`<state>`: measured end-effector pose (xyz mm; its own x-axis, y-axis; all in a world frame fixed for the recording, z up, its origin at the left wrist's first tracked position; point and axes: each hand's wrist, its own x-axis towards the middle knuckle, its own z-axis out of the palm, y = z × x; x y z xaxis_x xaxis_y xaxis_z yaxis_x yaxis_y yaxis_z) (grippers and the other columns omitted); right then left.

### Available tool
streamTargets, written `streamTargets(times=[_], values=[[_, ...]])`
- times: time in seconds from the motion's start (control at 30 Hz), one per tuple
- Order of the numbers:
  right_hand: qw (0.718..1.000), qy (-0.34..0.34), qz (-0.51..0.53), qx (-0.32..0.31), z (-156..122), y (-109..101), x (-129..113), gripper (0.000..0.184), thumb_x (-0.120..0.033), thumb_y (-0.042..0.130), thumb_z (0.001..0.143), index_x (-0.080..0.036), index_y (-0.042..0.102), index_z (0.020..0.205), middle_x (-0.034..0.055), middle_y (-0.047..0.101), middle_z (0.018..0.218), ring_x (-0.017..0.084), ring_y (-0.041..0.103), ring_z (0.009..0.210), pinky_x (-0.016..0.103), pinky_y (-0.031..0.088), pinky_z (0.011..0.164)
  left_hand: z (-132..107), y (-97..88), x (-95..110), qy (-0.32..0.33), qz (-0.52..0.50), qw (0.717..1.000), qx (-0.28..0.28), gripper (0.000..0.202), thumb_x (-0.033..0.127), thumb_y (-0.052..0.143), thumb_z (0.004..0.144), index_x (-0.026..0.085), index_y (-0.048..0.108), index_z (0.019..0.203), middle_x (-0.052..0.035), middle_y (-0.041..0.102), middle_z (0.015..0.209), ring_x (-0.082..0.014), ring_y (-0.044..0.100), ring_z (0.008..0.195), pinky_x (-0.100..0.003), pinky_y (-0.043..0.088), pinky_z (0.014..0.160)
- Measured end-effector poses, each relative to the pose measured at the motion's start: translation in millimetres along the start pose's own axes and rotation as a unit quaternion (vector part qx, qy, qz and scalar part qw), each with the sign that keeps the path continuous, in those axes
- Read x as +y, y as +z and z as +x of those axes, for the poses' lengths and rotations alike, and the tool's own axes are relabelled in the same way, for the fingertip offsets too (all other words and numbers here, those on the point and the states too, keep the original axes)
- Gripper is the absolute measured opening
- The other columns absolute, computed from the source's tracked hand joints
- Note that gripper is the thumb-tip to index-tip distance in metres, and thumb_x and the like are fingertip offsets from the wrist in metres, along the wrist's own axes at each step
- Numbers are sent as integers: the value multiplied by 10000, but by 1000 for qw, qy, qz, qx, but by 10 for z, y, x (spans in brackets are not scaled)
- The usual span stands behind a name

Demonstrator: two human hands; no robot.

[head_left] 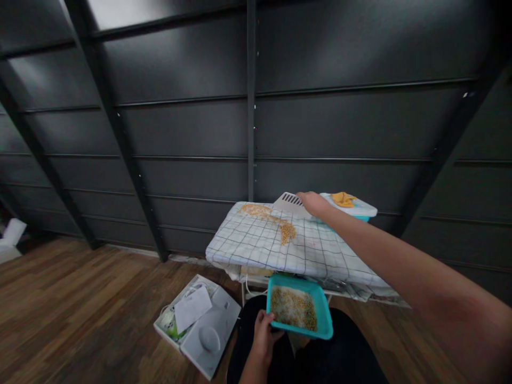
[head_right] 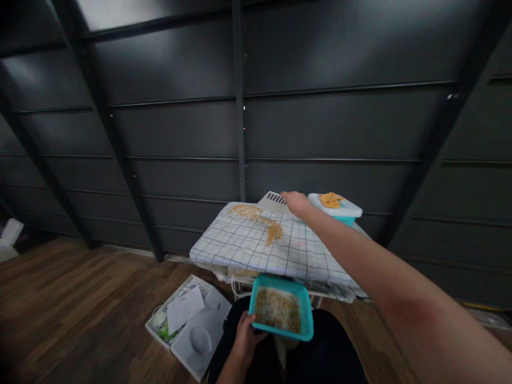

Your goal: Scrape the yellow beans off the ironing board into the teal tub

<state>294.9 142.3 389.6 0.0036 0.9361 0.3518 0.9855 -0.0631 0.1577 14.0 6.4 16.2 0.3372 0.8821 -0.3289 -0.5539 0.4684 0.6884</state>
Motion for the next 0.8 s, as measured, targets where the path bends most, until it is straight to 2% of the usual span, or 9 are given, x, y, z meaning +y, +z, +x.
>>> streamTargets(times=[0.2, 0.33, 0.6, 0.8], values=[[1000, 14, -6, -27, -71, 328, 2, 477, -26, 448, 912, -134, 616, 1346, 207, 730, 1157, 251, 685, 1061, 320, 488, 883, -5, 0, 9, 2, 0, 1000, -4, 473, 458, 815, 617, 227, 432, 771, 0, 579, 819, -219, 575, 878, -479, 534, 827], [999, 4, 2, -37, -113, 449, -56, 497, -15, 420, 902, -151, 650, 1322, 183, 740, 1160, 259, 682, 1074, 328, 497, 880, -24, 0, 9, 4, -3, 1000, -4, 477, 451, 826, 617, 224, 434, 766, 3, 573, 814, -205, 567, 857, -470, 535, 819], [998, -41, 30, -40, -211, 469, -138, 500, -51, 502, 861, -135, 651, 1331, 183, 741, 1159, 277, 668, 1095, 340, 470, 964, -9, -3, 3, 6, -13, 1000, -9, 468, 444, 833, 621, 219, 455, 777, 0, 584, 846, -205, 579, 899, -449, 531, 847], [996, -79, 26, -45, -465, 441, -300, 467, -55, 460, 900, -167, 659, 1308, 169, 730, 1142, 282, 640, 1111, 348, 455, 963, -6, -11, -13, 10, -15, 1000, -19, 473, 404, 844, 614, 216, 434, 756, 9, 579, 819, -189, 572, 866, -441, 528, 845]])
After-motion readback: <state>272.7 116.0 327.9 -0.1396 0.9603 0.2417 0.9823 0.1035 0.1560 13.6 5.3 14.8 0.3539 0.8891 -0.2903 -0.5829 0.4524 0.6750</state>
